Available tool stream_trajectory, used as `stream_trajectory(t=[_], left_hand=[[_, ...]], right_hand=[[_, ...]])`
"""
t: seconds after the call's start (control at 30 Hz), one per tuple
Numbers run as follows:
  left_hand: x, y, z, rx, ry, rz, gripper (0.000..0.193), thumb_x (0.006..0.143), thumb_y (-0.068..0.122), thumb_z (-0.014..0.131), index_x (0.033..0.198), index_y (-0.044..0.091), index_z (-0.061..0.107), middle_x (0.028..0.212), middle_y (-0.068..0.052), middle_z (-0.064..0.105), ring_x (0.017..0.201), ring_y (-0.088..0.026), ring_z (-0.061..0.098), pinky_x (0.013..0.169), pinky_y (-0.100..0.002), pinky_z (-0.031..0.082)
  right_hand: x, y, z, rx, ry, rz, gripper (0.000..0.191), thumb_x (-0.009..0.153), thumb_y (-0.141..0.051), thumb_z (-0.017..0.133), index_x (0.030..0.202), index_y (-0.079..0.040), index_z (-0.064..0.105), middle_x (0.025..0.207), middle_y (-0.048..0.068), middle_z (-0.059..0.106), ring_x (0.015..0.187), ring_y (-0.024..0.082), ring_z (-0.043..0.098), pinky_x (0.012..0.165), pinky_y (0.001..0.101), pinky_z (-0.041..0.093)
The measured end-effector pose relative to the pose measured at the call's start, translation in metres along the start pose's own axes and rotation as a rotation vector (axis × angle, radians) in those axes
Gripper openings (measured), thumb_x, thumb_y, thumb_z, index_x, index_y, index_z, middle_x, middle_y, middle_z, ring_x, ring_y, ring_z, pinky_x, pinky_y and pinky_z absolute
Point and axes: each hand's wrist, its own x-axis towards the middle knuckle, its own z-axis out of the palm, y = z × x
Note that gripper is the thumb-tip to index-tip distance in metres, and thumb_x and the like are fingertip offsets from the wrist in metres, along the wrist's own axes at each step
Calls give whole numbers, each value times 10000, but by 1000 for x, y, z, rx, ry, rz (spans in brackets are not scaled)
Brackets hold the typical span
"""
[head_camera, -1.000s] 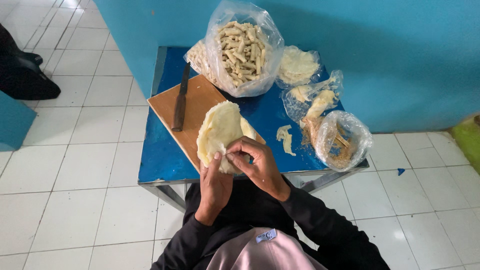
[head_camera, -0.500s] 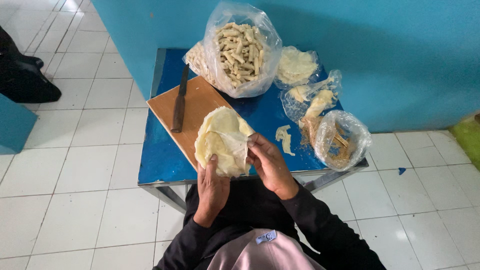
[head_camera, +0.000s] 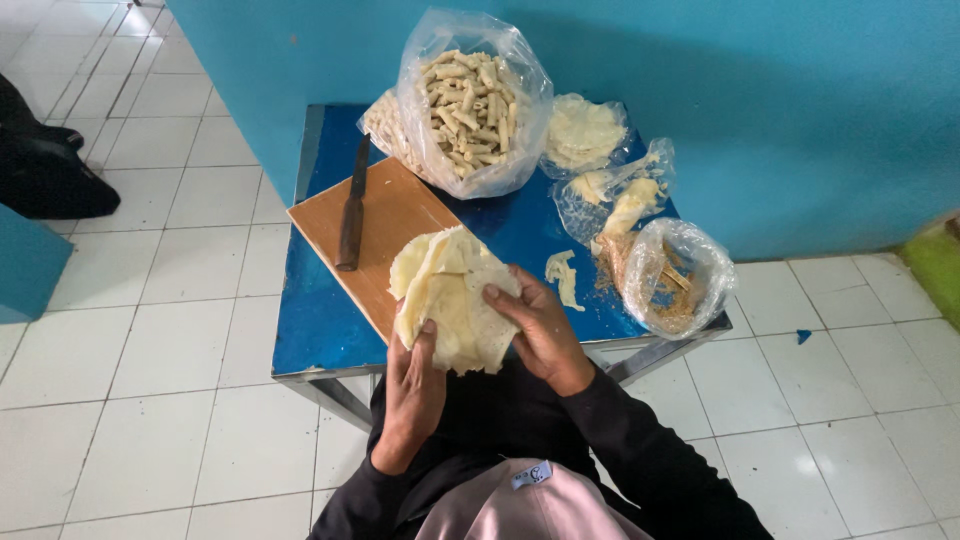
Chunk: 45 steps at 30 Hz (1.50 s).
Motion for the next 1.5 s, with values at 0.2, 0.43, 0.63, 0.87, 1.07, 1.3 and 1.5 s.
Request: stream_trajectory(t=[0.2,0.43,0.63,0.87,1.07,1.3,1.5], left_hand=[[-1,23,-17,-16,-30,17,439,1049,208,472,1454,38,455,1356,-137,565,1160,-264,629,871,-375,576],[3,60,-36,-459,140,-198,467,988,176,478,1434,39,456,1340,-137,607,1186,-311,630,931,-500,548],[-1,74,-84,-667,172,-15,503,1040,188,493,1501,-3,431,1480,-129,557,1352,-280,555,1135,-486,443],[-12,89,-108,-648,221,160,528,1059,178,485,1553,14,400,1544,-120,529,1431,-268,524,1208,-470,412],[-15,91,-109,-629,212,207,541,1091,209,472,1585,14,370,1588,-129,496,1470,-267,490,1237,-470,391],[-13,85,-105,-617,228,157,527,1103,255,442,1576,36,365,1586,-108,478,1470,-265,467,1226,-486,374],[-4,78,-86,-619,183,132,558,1099,326,429,1577,50,351,1607,-95,444,1486,-264,430,1229,-495,361]], right_hand=[[-3,20,-43,265,-9,154,408,1014,-125,601,1403,-21,533,1229,86,702,1052,159,711,885,305,583],[-4,42,-100,574,-108,286,386,1096,-174,549,1424,27,511,1308,154,673,1160,234,681,947,342,569],[-6,24,-114,549,122,131,366,1048,-198,534,1367,-20,532,1331,126,657,1236,225,653,1075,398,525],[44,-15,-109,-1537,111,-730,375,1088,-81,466,1433,-100,613,1385,147,662,1131,163,681,837,263,582],[60,45,-35,-1490,-388,-710,435,1040,-74,555,1475,-62,560,1539,145,544,1468,321,490,1211,458,383],[48,44,-33,-1553,-447,-628,493,977,-121,569,1465,-61,521,1559,143,490,1488,301,406,1226,476,281],[40,42,-33,-1648,-487,-610,474,1044,-125,525,1518,-105,518,1608,113,481,1529,289,392,1253,477,269]])
